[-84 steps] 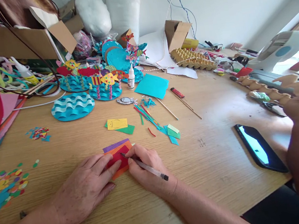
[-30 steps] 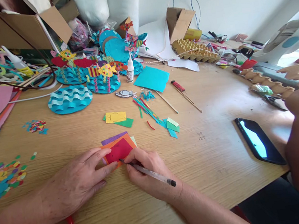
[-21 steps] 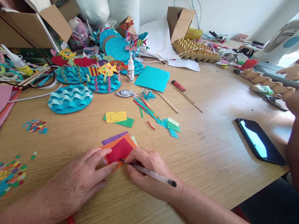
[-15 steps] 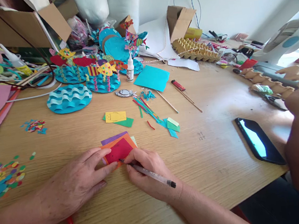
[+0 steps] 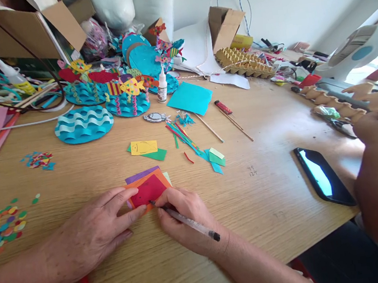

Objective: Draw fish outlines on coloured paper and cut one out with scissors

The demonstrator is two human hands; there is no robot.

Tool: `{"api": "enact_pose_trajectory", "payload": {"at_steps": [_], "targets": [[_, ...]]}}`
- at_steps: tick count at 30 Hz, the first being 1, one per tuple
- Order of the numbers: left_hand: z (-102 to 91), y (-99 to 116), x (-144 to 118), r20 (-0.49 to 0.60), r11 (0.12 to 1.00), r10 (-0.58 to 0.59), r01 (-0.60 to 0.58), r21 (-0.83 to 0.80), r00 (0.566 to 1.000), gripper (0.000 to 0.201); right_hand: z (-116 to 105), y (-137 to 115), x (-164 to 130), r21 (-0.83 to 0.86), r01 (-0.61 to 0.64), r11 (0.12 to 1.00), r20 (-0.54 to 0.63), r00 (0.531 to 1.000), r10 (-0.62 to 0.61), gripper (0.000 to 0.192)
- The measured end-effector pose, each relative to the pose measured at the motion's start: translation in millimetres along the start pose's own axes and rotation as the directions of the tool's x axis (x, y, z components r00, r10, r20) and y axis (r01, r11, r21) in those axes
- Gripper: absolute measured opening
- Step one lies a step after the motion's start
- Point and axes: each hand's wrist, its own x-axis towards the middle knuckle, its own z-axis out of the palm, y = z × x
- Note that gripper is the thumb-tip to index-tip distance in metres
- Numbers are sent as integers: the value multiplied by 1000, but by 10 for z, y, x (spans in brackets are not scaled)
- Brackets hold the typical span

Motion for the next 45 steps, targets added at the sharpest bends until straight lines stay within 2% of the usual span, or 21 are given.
{"api": "enact_pose_trajectory", "payload": {"at_steps": [13,23,31,45], "targets": [[-12,11,11,-18,1000,-4,4,-7,1000,29,-6,0,6,-23,-18,1000,-40,999,17,10],[-23,-9,25,28,999,23,-23,34,999,30,1,24,-14,-54,-15,998,-81,997,11,10],[-23,-1,22,-17,1000,4,-5,-29,1000,30,2,25,-10,-45,-20,999,-107,994,15,10],[-26,2,25,6,998,3,-2,-57,1000,33,-8,23,-8,-53,-26,998,-102,995,21,10]]}}
